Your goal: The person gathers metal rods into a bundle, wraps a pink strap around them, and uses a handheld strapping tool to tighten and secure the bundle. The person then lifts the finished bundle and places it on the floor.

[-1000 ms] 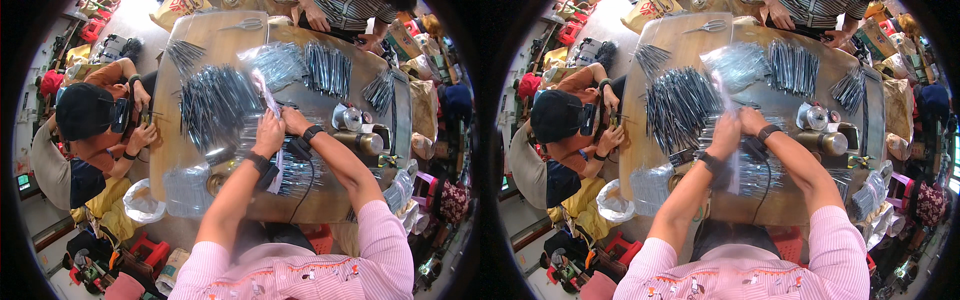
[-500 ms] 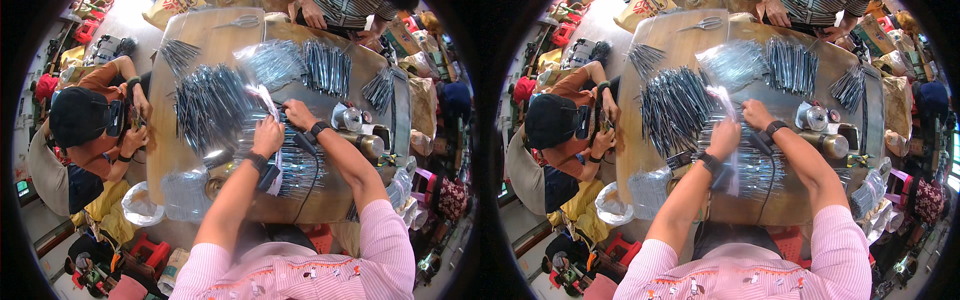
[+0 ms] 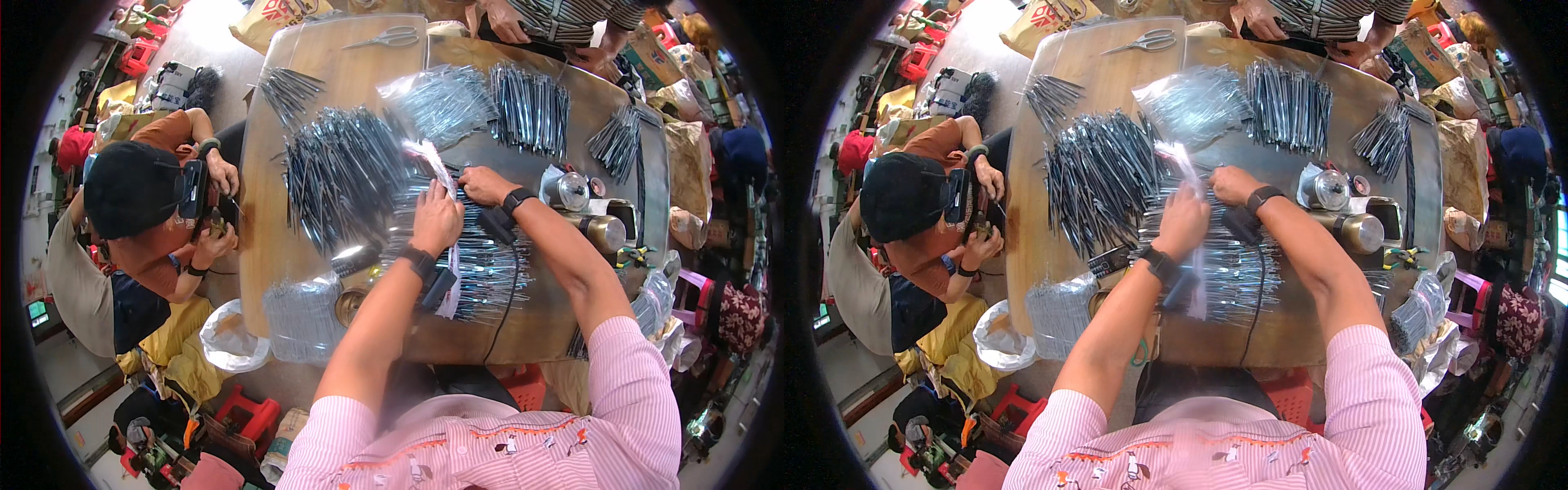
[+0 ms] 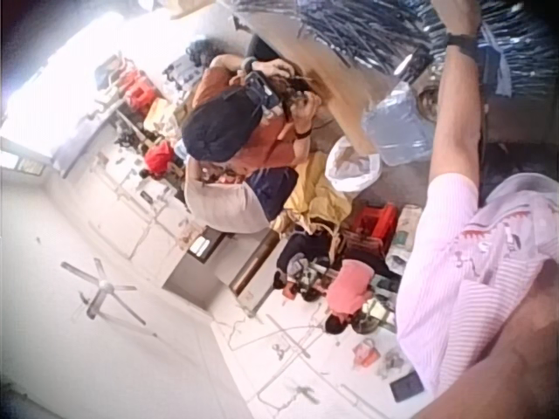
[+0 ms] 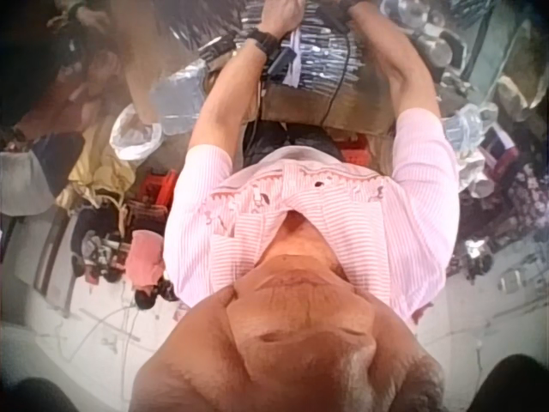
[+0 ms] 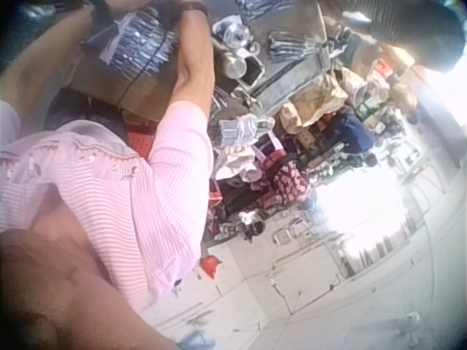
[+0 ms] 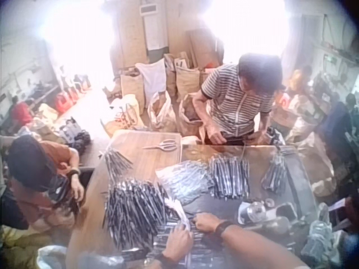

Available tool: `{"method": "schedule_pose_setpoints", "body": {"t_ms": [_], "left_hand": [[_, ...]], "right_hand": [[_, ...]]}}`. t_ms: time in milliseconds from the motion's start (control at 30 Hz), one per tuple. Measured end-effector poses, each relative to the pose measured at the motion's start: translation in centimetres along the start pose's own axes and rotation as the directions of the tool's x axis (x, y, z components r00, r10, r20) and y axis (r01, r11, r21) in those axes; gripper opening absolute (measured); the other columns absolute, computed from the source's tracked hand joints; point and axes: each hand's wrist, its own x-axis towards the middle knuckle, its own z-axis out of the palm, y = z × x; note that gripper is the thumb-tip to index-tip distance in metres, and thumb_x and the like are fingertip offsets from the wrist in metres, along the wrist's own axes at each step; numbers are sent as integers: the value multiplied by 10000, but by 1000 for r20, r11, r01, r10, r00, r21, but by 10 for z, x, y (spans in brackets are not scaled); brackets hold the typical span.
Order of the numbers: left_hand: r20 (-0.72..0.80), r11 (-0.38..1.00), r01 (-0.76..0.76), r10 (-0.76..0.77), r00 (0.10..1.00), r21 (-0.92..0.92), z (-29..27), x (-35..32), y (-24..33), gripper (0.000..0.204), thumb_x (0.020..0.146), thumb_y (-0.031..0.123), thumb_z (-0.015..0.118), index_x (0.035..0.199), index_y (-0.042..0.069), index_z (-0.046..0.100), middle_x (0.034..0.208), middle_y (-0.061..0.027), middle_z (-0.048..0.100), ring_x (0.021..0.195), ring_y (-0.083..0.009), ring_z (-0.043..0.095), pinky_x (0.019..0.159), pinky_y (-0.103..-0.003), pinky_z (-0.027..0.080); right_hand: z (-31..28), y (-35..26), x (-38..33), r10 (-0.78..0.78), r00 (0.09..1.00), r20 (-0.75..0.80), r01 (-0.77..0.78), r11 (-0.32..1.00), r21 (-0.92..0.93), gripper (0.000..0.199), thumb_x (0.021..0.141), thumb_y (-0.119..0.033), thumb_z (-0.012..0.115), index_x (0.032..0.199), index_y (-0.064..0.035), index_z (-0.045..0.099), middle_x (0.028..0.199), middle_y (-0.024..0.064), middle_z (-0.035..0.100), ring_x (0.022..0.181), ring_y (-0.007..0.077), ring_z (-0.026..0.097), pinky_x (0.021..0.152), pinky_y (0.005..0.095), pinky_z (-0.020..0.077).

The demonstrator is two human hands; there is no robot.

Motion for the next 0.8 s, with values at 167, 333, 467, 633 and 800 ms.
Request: {"method": "schedule_pose_setpoints", "body": {"t_ms": [167,333,467,633,800], "left_hand": [[342,998,66,-68,937,17,1,5,-4,465,934,286,389,1187,-41,601,1375,-202,486,1343,-329,399,1067,-566,300],[180,997,74,-71,981,-9,3,2,-1,339,917,224,430,1047,-42,595,1177,-191,545,1201,-337,477,1000,-559,365],[139,997,78,-74,988,-22,5,1,-1,344,929,239,439,1069,-37,589,1161,-188,548,1189,-336,481,993,-560,367],[130,997,77,-74,989,-13,4,0,-1,330,925,235,439,1030,-36,596,1106,-184,559,1148,-340,502,988,-562,368],[150,997,73,-73,986,5,0,1,0,319,919,229,430,971,-34,602,1062,-180,568,1095,-343,526,971,-563,372]], "right_hand": [[-14,4,5,168,966,197,-203,965,169,295,795,-119,478,961,-22,701,894,236,661,845,388,629,773,449,507],[-17,-6,8,214,974,79,-218,974,54,283,775,-107,499,953,-21,702,870,266,648,822,417,627,748,464,503],[-12,-7,10,198,977,-84,-194,979,55,153,732,-60,568,803,-20,697,809,243,650,765,408,637,677,467,498],[-12,-2,6,168,956,-240,-128,977,173,139,772,-69,564,829,-24,682,779,225,646,733,404,627,660,456,491],[-15,0,2,110,930,-350,-68,989,128,138,758,-60,567,815,-41,691,810,215,654,756,413,631,681,466,500]]}}
